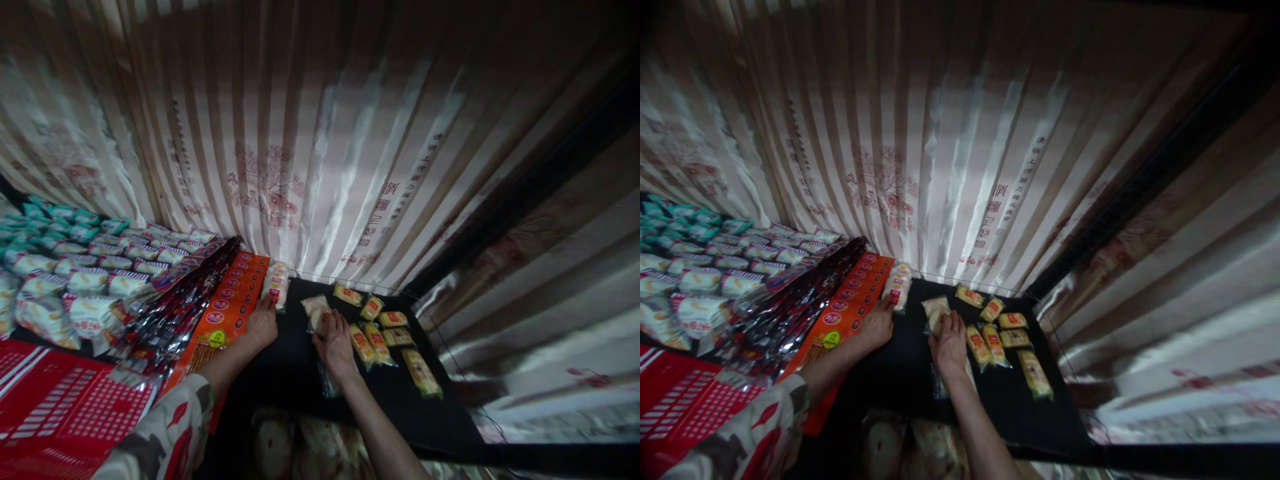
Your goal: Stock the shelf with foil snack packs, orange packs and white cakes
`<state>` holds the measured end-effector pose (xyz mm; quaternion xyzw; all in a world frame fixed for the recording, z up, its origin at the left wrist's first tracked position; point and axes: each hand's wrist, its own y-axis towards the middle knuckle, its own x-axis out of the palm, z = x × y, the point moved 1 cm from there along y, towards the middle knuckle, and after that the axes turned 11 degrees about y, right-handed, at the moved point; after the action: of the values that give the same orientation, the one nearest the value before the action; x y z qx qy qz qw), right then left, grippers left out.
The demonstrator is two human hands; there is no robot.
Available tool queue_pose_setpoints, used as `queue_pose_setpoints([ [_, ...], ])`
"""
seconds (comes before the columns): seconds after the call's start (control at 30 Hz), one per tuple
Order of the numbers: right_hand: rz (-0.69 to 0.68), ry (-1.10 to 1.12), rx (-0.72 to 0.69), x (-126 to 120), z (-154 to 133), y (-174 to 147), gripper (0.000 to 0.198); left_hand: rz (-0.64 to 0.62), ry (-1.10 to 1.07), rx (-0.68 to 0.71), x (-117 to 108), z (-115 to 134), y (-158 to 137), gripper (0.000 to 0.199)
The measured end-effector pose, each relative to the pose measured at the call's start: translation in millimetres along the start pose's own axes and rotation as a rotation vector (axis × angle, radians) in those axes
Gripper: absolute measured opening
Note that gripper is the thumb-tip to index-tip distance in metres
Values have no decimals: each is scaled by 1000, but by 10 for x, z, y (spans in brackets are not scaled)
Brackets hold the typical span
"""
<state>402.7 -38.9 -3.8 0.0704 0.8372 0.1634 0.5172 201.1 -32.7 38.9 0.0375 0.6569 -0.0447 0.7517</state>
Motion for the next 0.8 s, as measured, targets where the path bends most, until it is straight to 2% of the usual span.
queue_pose_setpoints([
  [0.2,87,60,-68,-190,1,45,33,36,-65,53,-95,135,-89,50],
  [0.33,185,152,-88,-456,-57,92,30,47,-186,98,-216,313,-140,47],
  [0.4,180,221,-84,-610,-123,98,31,56,-264,98,-285,399,-176,48],
  [0.5,97,320,-15,-796,-261,73,33,81,-349,78,-380,479,-244,53],
  [0.6,-57,505,137,-868,-402,28,32,101,-485,76,-432,481,-322,57],
  [0.7,-272,836,255,-831,-520,-14,31,65,-704,70,-400,415,-389,42],
  [0.8,-365,1089,359,-750,-603,-46,31,5,-790,21,-298,307,-438,22],
])
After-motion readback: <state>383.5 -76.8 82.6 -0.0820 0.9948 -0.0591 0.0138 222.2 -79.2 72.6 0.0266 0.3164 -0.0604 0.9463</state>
